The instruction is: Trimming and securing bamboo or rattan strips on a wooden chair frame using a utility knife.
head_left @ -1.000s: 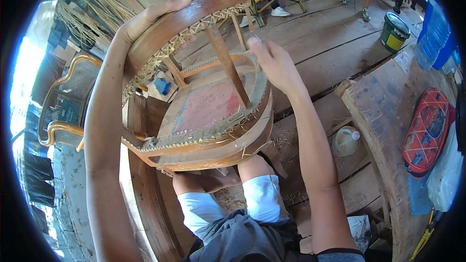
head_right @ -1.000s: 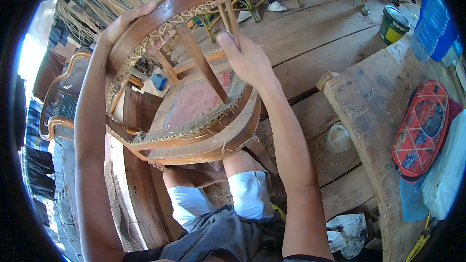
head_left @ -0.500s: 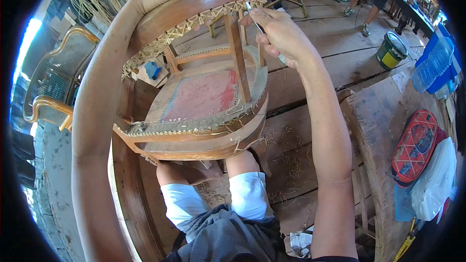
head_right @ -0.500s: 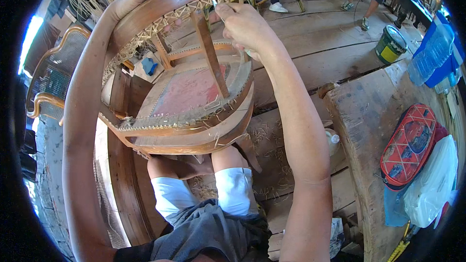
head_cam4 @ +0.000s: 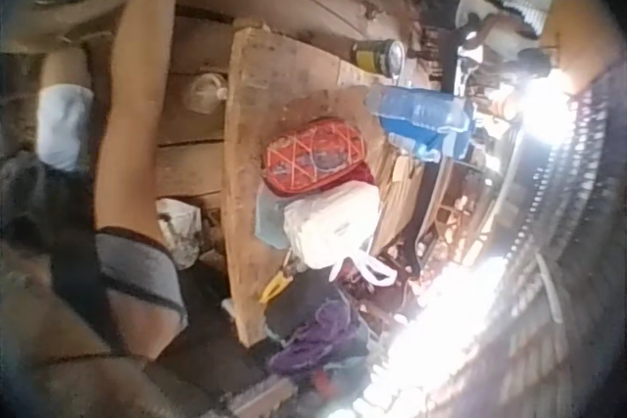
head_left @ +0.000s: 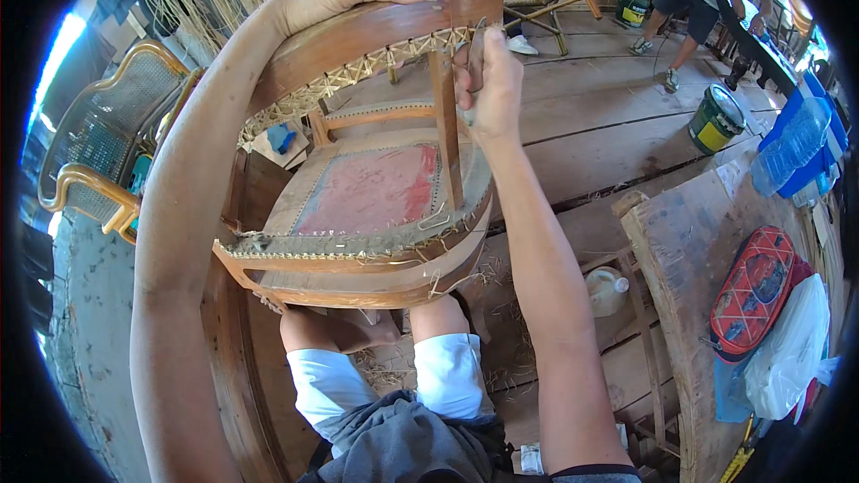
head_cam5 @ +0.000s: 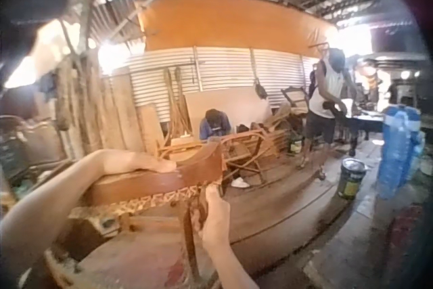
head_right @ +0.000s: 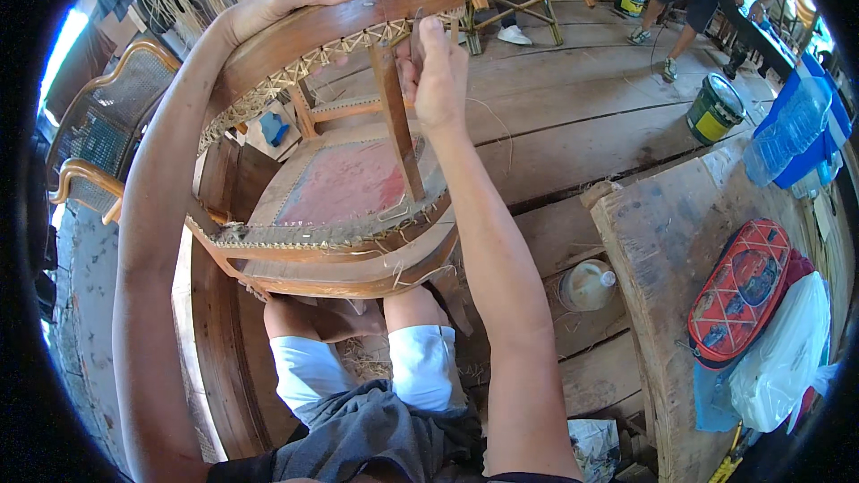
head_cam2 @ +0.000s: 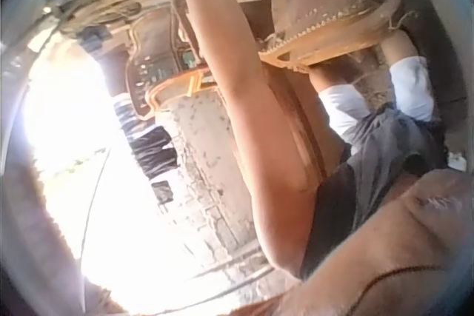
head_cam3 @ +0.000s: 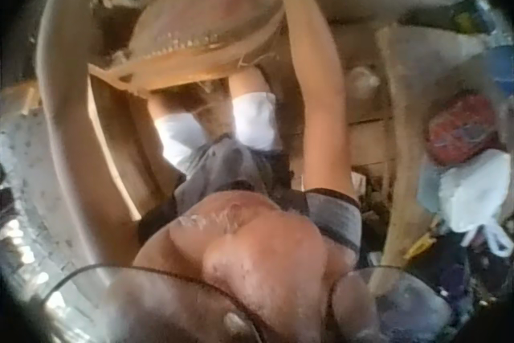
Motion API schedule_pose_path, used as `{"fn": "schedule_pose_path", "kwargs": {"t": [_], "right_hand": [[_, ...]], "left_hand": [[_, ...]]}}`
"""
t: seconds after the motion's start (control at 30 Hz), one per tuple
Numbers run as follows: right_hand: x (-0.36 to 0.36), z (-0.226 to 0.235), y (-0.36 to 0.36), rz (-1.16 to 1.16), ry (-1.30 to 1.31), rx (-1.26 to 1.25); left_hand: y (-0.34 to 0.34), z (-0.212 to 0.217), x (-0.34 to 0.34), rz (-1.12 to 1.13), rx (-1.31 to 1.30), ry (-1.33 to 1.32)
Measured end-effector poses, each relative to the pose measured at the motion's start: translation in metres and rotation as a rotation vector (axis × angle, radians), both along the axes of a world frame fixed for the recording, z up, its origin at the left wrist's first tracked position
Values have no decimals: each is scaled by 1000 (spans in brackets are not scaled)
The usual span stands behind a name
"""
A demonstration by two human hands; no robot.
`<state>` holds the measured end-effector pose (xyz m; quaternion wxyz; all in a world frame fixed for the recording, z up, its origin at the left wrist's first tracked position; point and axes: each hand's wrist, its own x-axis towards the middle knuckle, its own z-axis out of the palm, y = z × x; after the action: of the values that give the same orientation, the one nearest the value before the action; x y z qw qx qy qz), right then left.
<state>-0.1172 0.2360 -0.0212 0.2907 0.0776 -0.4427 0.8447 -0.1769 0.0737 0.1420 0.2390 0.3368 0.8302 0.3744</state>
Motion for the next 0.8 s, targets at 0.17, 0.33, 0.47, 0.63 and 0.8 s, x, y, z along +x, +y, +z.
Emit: {"fn": "schedule_pose_path", "kwargs": {"t": [0.17,0.33,0.47,0.63,0.8], "right_hand": [[18,13,14,-345,-153,566],[68,-11,3,-215,120,326],[91,-25,-4,-209,94,404],[127,-30,-8,-43,308,106],[88,-42,15,-283,-399,680]], "left_hand": [[1,-5,10,-43,80,39],[-1,13,10,78,-54,-80],[-6,-4,3,44,69,-8],[-2,3,15,21,13,53],[1,-3,4,19,39,137]]}}
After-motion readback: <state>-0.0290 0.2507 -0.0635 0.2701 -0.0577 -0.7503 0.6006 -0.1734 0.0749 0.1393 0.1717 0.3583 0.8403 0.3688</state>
